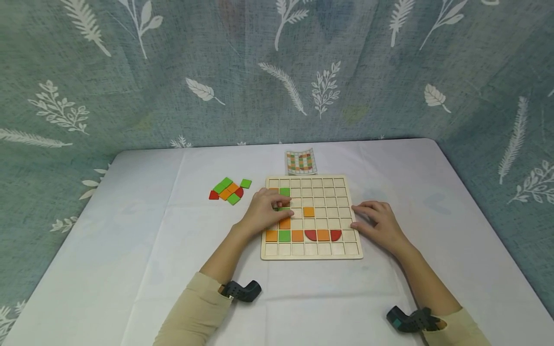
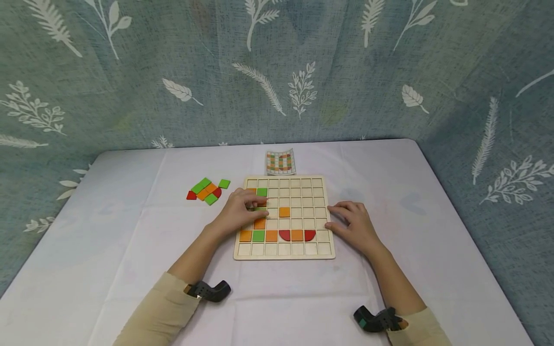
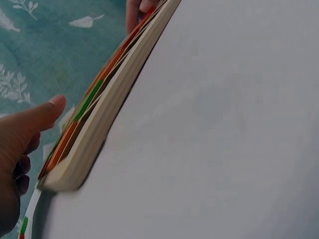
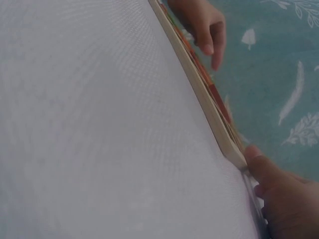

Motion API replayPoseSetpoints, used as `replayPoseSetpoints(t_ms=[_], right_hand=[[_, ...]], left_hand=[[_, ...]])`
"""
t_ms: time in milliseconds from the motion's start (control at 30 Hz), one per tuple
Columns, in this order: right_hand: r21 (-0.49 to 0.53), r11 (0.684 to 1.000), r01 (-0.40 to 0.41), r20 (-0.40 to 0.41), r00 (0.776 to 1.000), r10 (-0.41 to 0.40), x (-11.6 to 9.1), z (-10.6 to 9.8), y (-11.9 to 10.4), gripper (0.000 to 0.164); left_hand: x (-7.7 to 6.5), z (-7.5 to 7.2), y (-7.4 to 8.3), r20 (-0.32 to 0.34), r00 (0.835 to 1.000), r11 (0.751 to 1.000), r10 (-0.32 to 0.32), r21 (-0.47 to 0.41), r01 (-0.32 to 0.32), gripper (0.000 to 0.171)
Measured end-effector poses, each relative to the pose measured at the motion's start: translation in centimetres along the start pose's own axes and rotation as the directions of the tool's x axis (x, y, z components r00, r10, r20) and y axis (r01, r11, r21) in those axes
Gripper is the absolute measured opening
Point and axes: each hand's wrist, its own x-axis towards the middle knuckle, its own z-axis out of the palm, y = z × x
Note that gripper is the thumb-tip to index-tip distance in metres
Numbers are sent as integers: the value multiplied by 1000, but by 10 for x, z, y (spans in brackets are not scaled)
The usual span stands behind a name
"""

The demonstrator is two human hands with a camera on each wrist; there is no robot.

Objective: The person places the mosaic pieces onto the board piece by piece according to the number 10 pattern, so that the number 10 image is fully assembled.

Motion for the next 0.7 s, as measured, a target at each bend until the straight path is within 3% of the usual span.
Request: replayPoseSetpoints(t_ms=[700], right_hand=[[5,1000,-6,-4,1000,6,-1,1,1,45]], left_hand=[[-30,-62,-47,-138,985,995,-104,-16,102,40]])
